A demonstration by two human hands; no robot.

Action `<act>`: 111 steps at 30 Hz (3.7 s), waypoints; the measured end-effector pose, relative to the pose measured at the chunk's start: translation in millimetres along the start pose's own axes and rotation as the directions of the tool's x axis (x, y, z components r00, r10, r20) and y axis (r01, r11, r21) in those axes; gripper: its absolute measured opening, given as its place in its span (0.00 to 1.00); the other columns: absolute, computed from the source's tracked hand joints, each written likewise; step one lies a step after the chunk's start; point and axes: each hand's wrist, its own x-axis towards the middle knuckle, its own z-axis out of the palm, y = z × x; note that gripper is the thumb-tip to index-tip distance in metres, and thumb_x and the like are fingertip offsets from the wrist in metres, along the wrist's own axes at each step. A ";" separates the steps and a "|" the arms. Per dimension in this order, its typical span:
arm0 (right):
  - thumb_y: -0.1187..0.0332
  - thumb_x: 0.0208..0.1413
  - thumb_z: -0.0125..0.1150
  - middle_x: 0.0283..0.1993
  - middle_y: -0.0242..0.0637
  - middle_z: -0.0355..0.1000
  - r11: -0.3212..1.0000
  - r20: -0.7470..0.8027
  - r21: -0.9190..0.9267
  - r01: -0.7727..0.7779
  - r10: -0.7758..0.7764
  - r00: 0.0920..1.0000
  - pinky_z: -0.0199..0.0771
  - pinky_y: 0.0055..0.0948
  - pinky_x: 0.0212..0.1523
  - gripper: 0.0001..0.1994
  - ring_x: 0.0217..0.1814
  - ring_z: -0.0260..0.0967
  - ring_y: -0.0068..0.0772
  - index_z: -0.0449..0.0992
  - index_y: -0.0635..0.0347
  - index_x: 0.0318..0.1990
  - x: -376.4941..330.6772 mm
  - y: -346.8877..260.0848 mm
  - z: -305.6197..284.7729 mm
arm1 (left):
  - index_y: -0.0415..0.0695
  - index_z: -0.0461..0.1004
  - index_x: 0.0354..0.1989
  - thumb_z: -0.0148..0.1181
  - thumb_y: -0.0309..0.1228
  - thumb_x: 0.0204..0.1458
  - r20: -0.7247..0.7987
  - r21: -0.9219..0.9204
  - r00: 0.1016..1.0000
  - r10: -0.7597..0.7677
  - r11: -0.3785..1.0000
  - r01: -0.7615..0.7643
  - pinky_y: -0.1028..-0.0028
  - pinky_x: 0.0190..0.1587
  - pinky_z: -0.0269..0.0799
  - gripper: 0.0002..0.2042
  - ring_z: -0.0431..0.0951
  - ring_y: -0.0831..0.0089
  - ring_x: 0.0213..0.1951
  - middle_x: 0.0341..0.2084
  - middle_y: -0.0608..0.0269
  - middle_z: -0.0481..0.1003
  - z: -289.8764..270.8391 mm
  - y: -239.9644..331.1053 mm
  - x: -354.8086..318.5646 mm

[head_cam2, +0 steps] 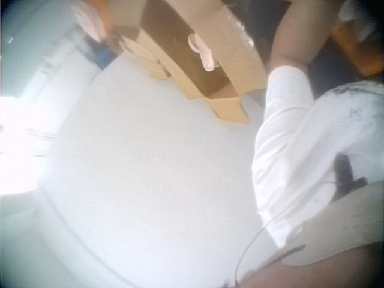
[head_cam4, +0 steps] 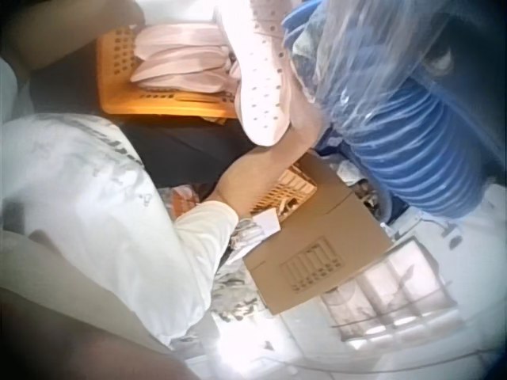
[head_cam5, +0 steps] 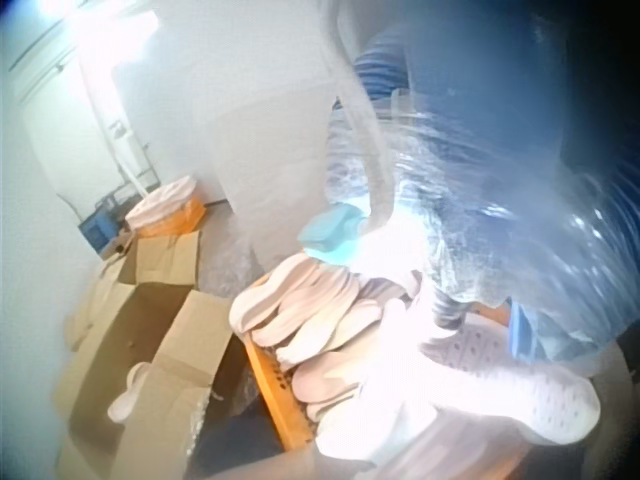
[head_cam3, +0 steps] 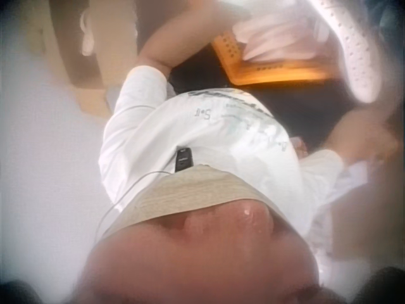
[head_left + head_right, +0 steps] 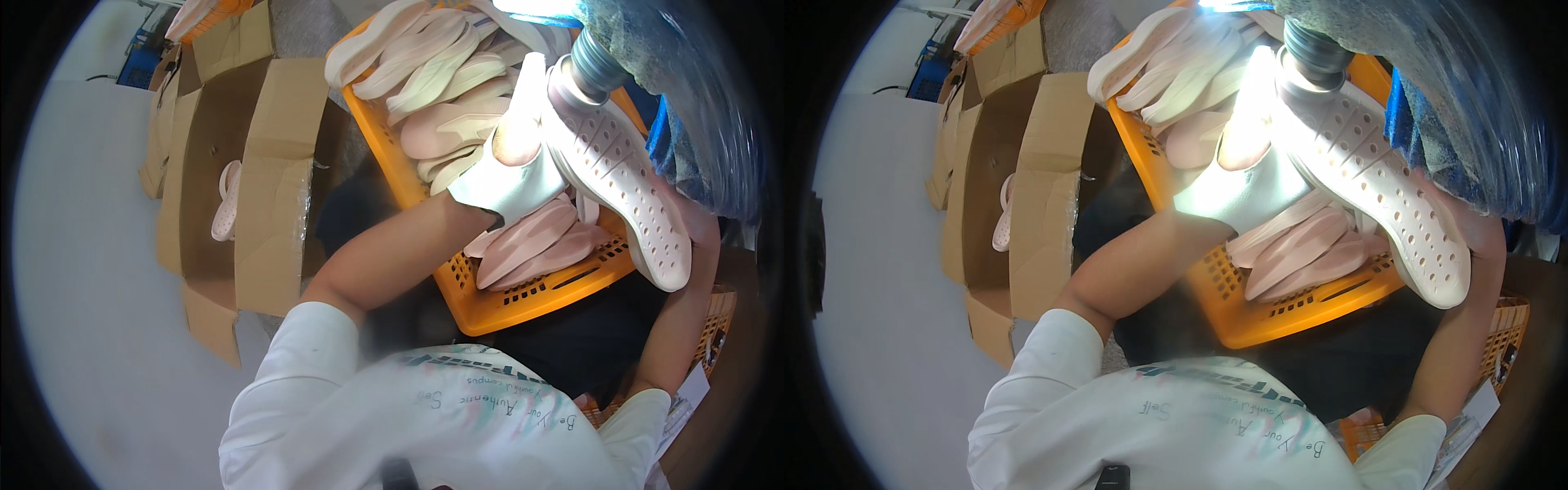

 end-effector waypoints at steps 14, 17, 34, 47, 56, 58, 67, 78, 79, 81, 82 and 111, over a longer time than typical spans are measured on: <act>0.71 0.59 0.59 0.48 0.43 0.76 0.731 0.199 0.682 -0.005 -0.179 0.964 0.72 0.26 0.52 0.17 0.47 0.75 0.29 0.73 0.73 0.54 -61.4 -36.5 74.2 | 0.36 0.59 0.66 0.53 0.36 0.61 -0.026 -0.041 0.999 0.022 0.999 -0.023 0.66 0.57 0.71 0.27 0.73 0.63 0.55 0.56 0.50 0.70 7.3 4.5 -8.8; 0.71 0.59 0.60 0.44 0.42 0.77 0.672 0.086 0.740 -0.030 -0.050 0.995 0.75 0.27 0.47 0.16 0.42 0.77 0.30 0.75 0.71 0.52 -61.2 -40.7 87.2 | 0.36 0.59 0.66 0.54 0.35 0.60 -0.058 -0.069 0.998 0.015 0.997 -0.019 0.66 0.57 0.71 0.27 0.73 0.63 0.56 0.56 0.50 0.70 14.3 4.9 -15.5; 0.67 0.63 0.59 0.54 0.38 0.73 0.612 -0.092 0.567 0.551 -0.617 0.781 0.73 0.33 0.56 0.18 0.53 0.71 0.31 0.71 0.65 0.58 92.0 0.6 153.4 | 0.35 0.57 0.67 0.58 0.31 0.56 -0.186 -0.289 0.981 0.059 0.951 -0.112 0.67 0.58 0.70 0.30 0.72 0.63 0.57 0.57 0.50 0.70 19.4 32.1 -16.5; 0.68 0.59 0.61 0.63 0.42 0.65 0.303 -0.332 0.841 0.449 -0.367 0.869 0.67 0.40 0.63 0.27 0.65 0.63 0.40 0.63 0.61 0.66 79.1 1.5 112.3 | 0.36 0.73 0.46 0.54 0.31 0.60 -0.134 -0.180 0.983 0.124 0.973 -0.147 0.68 0.52 0.74 0.12 0.78 0.67 0.45 0.42 0.55 0.76 29.2 37.2 -2.3; 0.74 0.53 0.59 0.67 0.48 0.62 0.639 -0.280 0.735 0.226 -0.018 0.960 0.76 0.44 0.58 0.37 0.67 0.64 0.47 0.52 0.64 0.71 -109.0 79.7 92.6 | 0.38 0.72 0.48 0.55 0.30 0.60 0.114 -0.340 0.987 0.110 0.938 -0.065 0.69 0.41 0.77 0.12 0.79 0.69 0.38 0.39 0.60 0.77 -4.9 21.4 -10.3; 0.76 0.52 0.57 0.67 0.53 0.61 0.586 -0.138 0.794 0.160 -0.082 0.987 0.79 0.44 0.57 0.40 0.67 0.65 0.49 0.47 0.70 0.72 -152.0 69.1 119.4 | 0.38 0.72 0.48 0.55 0.31 0.60 -0.006 -0.265 0.995 0.095 0.960 -0.093 0.70 0.41 0.77 0.11 0.79 0.69 0.37 0.38 0.61 0.77 -1.4 12.1 -12.5; 0.77 0.50 0.50 0.57 0.62 0.69 0.514 -0.051 0.851 0.108 -0.125 0.991 0.88 0.32 0.42 0.40 0.48 0.79 0.47 0.43 0.77 0.71 -149.4 -22.7 143.9 | 0.40 0.73 0.45 0.56 0.32 0.60 -0.184 -0.196 0.982 0.053 0.976 -0.089 0.71 0.38 0.77 0.10 0.79 0.70 0.34 0.35 0.63 0.76 11.9 5.7 0.9; 0.74 0.61 0.57 0.53 0.64 0.73 0.350 0.006 0.926 0.140 -0.386 0.923 0.88 0.37 0.45 0.22 0.49 0.78 0.56 0.65 0.82 0.58 -50.5 -39.9 139.3 | 0.43 0.74 0.42 0.58 0.35 0.59 -0.489 -0.111 0.871 0.046 0.987 -0.114 0.72 0.35 0.76 0.09 0.78 0.71 0.31 0.31 0.66 0.76 -12.1 28.2 30.5; 0.76 0.58 0.60 0.52 0.63 0.73 0.413 0.007 0.898 0.152 -0.359 0.933 0.88 0.37 0.45 0.22 0.49 0.78 0.56 0.66 0.82 0.57 -43.8 -40.5 140.7 | 0.43 0.74 0.41 0.58 0.35 0.59 -0.517 -0.111 0.855 0.039 0.987 -0.112 0.72 0.35 0.76 0.09 0.78 0.72 0.31 0.31 0.66 0.76 -15.3 31.6 33.6; 0.79 0.55 0.63 0.50 0.58 0.76 0.413 0.029 0.902 0.125 -0.347 0.937 0.88 0.33 0.43 0.24 0.47 0.80 0.52 0.67 0.80 0.58 -33.2 -42.9 144.7 | 0.44 0.74 0.41 0.58 0.35 0.59 -0.561 -0.099 0.827 0.032 0.989 -0.106 0.72 0.34 0.76 0.09 0.78 0.72 0.30 0.30 0.67 0.76 -20.6 37.7 38.7; 0.79 0.55 0.63 0.49 0.57 0.76 0.416 0.033 0.900 0.129 -0.360 0.932 0.88 0.32 0.42 0.24 0.47 0.80 0.51 0.67 0.79 0.59 -29.5 -44.6 147.7 | 0.44 0.74 0.40 0.58 0.36 0.59 -0.579 -0.094 0.815 0.030 0.990 -0.103 0.73 0.34 0.76 0.09 0.78 0.72 0.30 0.30 0.67 0.76 -22.9 40.2 40.3; 0.66 0.24 0.84 0.71 0.51 0.59 0.576 0.674 -0.511 0.638 -0.192 0.713 0.58 0.39 0.72 0.33 0.73 0.54 0.55 0.81 0.62 0.46 54.5 77.4 199.6 | 0.40 0.68 0.57 0.57 0.45 0.61 -0.763 -0.474 0.608 -0.218 0.829 -0.298 0.64 0.40 0.77 0.24 0.80 0.63 0.40 0.47 0.49 0.76 -85.0 139.9 -15.1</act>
